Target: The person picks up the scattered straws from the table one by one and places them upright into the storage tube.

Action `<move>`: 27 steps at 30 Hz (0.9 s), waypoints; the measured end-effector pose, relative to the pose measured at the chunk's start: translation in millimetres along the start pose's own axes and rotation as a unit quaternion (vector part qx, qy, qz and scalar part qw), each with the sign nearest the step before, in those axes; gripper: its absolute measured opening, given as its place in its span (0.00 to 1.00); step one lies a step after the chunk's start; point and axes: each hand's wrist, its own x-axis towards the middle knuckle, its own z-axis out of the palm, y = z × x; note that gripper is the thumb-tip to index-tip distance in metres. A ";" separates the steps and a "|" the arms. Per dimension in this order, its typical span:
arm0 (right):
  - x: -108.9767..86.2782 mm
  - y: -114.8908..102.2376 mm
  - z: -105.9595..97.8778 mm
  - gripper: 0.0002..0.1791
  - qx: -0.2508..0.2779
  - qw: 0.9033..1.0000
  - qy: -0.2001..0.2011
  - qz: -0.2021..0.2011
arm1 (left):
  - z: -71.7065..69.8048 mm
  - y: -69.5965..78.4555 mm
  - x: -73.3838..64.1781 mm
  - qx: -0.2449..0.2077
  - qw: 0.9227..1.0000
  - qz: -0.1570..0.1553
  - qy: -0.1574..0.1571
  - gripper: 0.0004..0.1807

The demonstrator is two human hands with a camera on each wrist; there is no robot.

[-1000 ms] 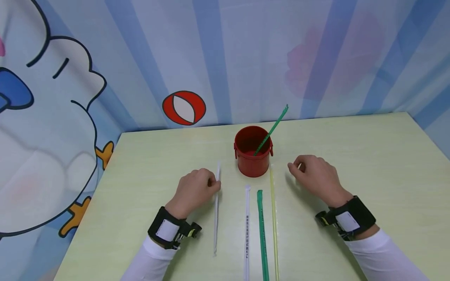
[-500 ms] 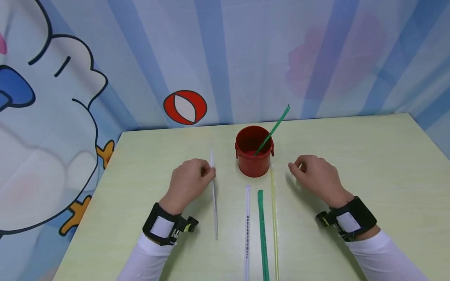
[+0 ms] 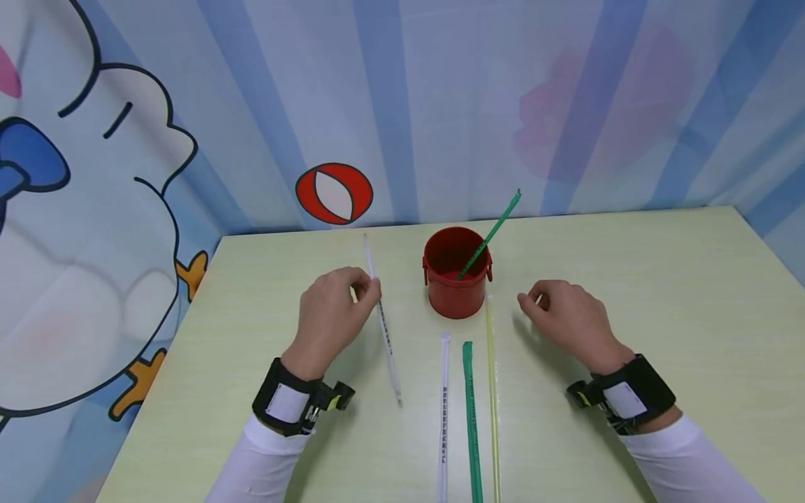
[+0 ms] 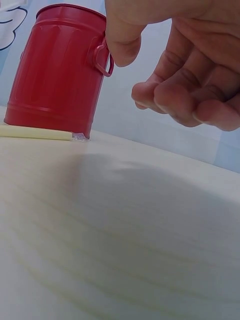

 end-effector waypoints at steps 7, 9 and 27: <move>-0.2 0.6 0.4 0.17 0.000 1.000 -0.001 -0.002 | -6.1 4.1 2.3 -0.011 0.997 0.028 0.070 0.11; -0.7 0.4 0.3 0.17 0.001 1.000 0.000 -0.003 | -7.6 4.7 3.3 -0.015 0.995 0.039 0.092 0.10; -0.9 -0.8 -1.7 0.17 0.003 1.000 0.003 -0.006 | -24.8 29.0 27.3 -0.075 0.968 0.117 0.209 0.12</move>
